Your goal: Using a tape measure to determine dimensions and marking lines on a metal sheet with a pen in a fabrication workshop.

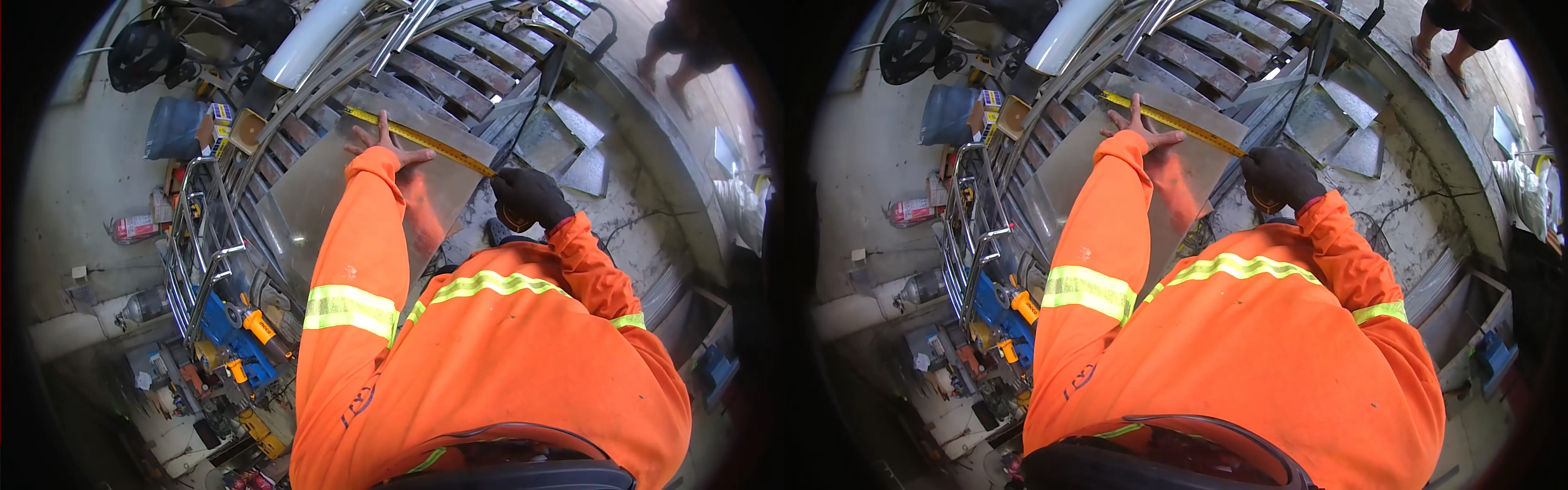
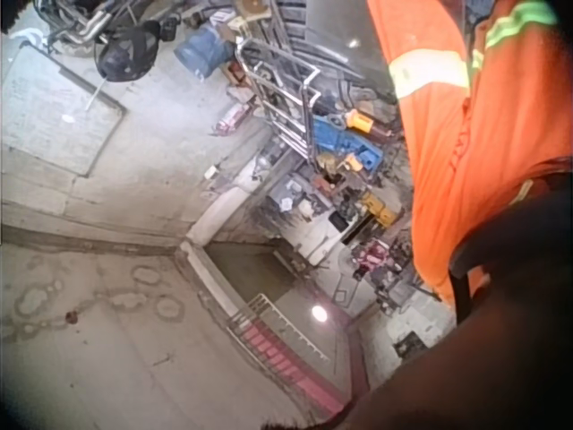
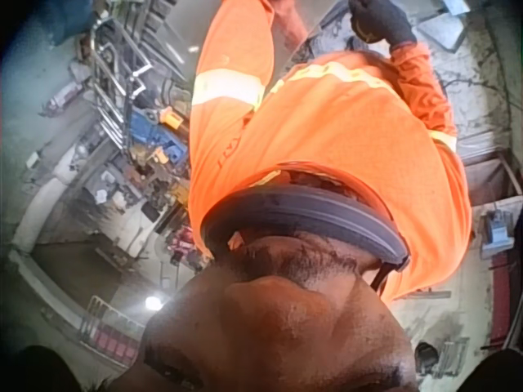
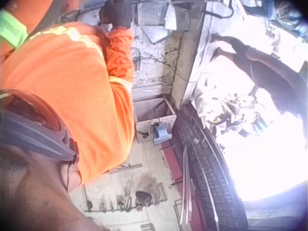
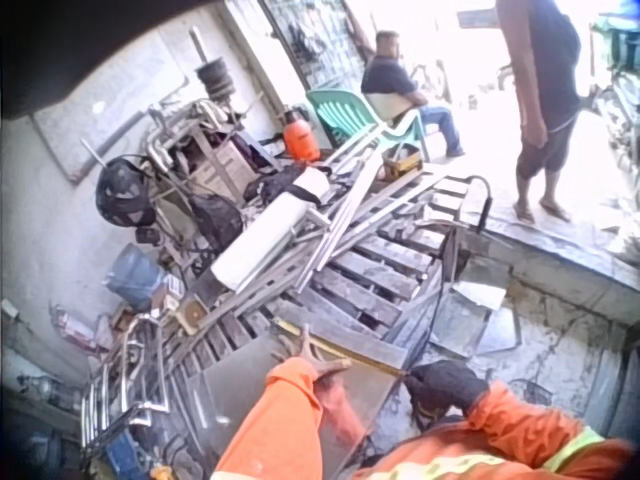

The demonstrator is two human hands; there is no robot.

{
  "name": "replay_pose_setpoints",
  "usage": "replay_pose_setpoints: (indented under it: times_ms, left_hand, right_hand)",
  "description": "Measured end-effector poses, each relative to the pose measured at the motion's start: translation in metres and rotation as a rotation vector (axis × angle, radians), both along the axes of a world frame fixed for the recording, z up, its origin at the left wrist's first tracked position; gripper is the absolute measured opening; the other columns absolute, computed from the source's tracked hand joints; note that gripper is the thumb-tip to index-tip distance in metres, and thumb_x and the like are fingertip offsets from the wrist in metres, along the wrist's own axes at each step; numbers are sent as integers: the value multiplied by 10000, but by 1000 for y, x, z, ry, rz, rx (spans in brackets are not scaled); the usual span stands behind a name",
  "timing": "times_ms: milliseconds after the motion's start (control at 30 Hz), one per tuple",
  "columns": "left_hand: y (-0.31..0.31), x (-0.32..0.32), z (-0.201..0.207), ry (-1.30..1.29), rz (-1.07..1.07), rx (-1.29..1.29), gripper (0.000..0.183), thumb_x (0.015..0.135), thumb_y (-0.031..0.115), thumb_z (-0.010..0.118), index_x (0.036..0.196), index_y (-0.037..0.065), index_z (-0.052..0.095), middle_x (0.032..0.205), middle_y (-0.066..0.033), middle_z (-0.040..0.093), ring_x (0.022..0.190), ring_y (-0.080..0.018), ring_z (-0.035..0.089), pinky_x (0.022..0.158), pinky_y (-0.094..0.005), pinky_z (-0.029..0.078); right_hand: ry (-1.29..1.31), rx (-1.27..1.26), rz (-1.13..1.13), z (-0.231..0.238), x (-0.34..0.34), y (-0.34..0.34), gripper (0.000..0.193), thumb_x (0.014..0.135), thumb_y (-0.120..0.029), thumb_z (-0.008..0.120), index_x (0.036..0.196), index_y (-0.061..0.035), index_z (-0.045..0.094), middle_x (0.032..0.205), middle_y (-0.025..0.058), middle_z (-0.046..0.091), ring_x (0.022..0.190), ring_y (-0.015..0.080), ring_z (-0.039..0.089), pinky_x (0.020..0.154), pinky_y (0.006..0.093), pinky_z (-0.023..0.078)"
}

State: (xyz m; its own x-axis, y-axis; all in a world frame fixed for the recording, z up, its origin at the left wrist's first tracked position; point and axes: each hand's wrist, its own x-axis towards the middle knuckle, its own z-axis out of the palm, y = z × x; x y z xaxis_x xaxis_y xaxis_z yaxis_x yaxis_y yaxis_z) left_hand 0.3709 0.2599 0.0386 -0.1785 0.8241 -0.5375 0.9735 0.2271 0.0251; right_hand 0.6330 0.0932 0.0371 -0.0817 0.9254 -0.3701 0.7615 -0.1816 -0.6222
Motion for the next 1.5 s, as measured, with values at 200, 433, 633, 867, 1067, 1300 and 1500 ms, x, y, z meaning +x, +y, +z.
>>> replay_pose_setpoints:
  times_ms: [200,433,633,867,1067,1300,1500]
  left_hand:
    - [3,-1,-4,8,4,-5,1597,425,808,884,1600,491,-150,1697,-198,-207,1506,-584,-168,1150,-795,122]
    - [2,-2,-4,10,0,-6,1605,415,817,880,1603,485,-148,1695,-204,-209,1503,-588,-171,1149,-796,116]
    - [1,-3,-3,-14,-7,0,1606,412,819,879,1605,484,-141,1694,-205,-211,1502,-591,-168,1146,-799,119]
    - [0,-4,-2,-16,-8,10,1583,424,818,878,1617,470,-102,1687,-234,-206,1485,-631,-144,1185,-751,95]
    - [1,-1,-3,-29,3,-2,1581,441,800,882,1603,489,-145,1692,-187,-234,1513,-578,-154,1135,-810,128]
    - [-3,-1,-1,-49,-12,37,1561,447,785,891,1626,457,-78,1689,-237,-197,1493,-622,-137,1187,-743,91]
    - [-3,-5,-3,-34,-18,44,1560,442,796,885,1627,455,-71,1690,-243,-190,1493,-625,-130,1189,-738,90]
  right_hand:
    - [-35,29,4,-4,-1,0,423,979,-410,472,1020,-88,742,895,205,737,841,414,714,799,537,543]
    - [-30,30,2,-4,-2,-1,421,981,-410,473,1024,-92,744,899,201,739,843,409,715,802,537,545]
    - [-18,36,-5,-1,-1,-2,423,982,-413,470,1041,-98,746,912,196,742,844,405,717,806,535,548]
    - [-24,15,5,-1,-2,0,434,981,-422,465,1050,-99,747,907,198,741,846,402,720,808,525,552]
    - [-11,23,1,1,-1,0,427,983,-419,473,1031,-82,731,882,205,732,817,409,711,781,516,546]
    - [27,35,7,4,0,0,407,992,-415,487,1003,-80,718,857,189,730,795,402,708,765,511,546]
    - [27,19,12,1,-1,1,403,992,-414,495,993,-78,717,859,192,729,799,399,711,762,506,547]
